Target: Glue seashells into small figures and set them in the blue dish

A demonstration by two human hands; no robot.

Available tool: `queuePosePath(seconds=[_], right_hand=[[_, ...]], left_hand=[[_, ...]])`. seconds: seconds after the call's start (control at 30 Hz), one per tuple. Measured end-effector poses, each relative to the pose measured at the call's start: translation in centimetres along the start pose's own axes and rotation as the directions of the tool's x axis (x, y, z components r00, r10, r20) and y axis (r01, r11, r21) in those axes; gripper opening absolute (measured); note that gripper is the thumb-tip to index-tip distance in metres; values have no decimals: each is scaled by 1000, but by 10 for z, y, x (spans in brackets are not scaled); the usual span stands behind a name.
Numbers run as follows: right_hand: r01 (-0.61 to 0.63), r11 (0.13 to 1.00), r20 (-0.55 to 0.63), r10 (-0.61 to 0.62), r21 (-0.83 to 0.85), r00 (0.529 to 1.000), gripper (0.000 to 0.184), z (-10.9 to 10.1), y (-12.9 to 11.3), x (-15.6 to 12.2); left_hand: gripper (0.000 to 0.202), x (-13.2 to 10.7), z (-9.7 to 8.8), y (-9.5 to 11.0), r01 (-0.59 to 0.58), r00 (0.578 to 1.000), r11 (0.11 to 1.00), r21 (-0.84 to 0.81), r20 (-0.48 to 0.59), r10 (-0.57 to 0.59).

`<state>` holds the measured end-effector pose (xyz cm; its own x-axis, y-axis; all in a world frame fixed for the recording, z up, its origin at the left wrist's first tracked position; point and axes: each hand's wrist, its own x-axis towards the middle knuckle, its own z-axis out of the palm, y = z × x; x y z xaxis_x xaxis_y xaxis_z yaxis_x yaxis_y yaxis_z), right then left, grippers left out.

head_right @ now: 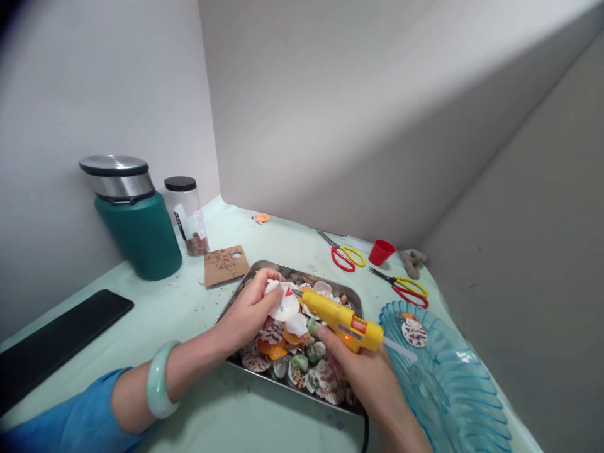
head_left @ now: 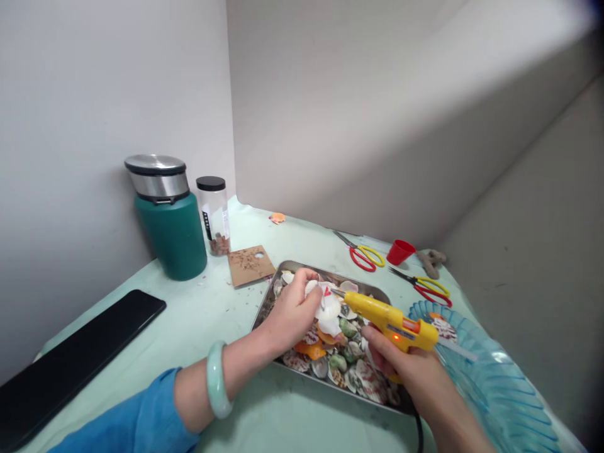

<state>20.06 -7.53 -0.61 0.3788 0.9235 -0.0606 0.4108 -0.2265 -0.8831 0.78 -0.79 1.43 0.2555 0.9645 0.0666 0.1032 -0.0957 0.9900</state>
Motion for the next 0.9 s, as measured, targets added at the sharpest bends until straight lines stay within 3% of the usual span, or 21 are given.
queuePosePath(seconds=[0.17, 0.67, 0.9], right_hand=[[-63, 998, 87, 64, -17, 994, 33, -4, -3, 1], [-75, 992, 4, 75, 98, 997, 32, 9, -18, -6], [-79, 993, 0, 79, 85, 997, 37, 9, -7, -2]], left_hand=[[17, -1, 0, 1, -38, 999, 998, -40, 22, 39], [22, 0, 4, -11, 44, 991, 994, -103, 133, -30], [15, 0, 5, -9, 36, 988, 998, -60, 154, -26]])
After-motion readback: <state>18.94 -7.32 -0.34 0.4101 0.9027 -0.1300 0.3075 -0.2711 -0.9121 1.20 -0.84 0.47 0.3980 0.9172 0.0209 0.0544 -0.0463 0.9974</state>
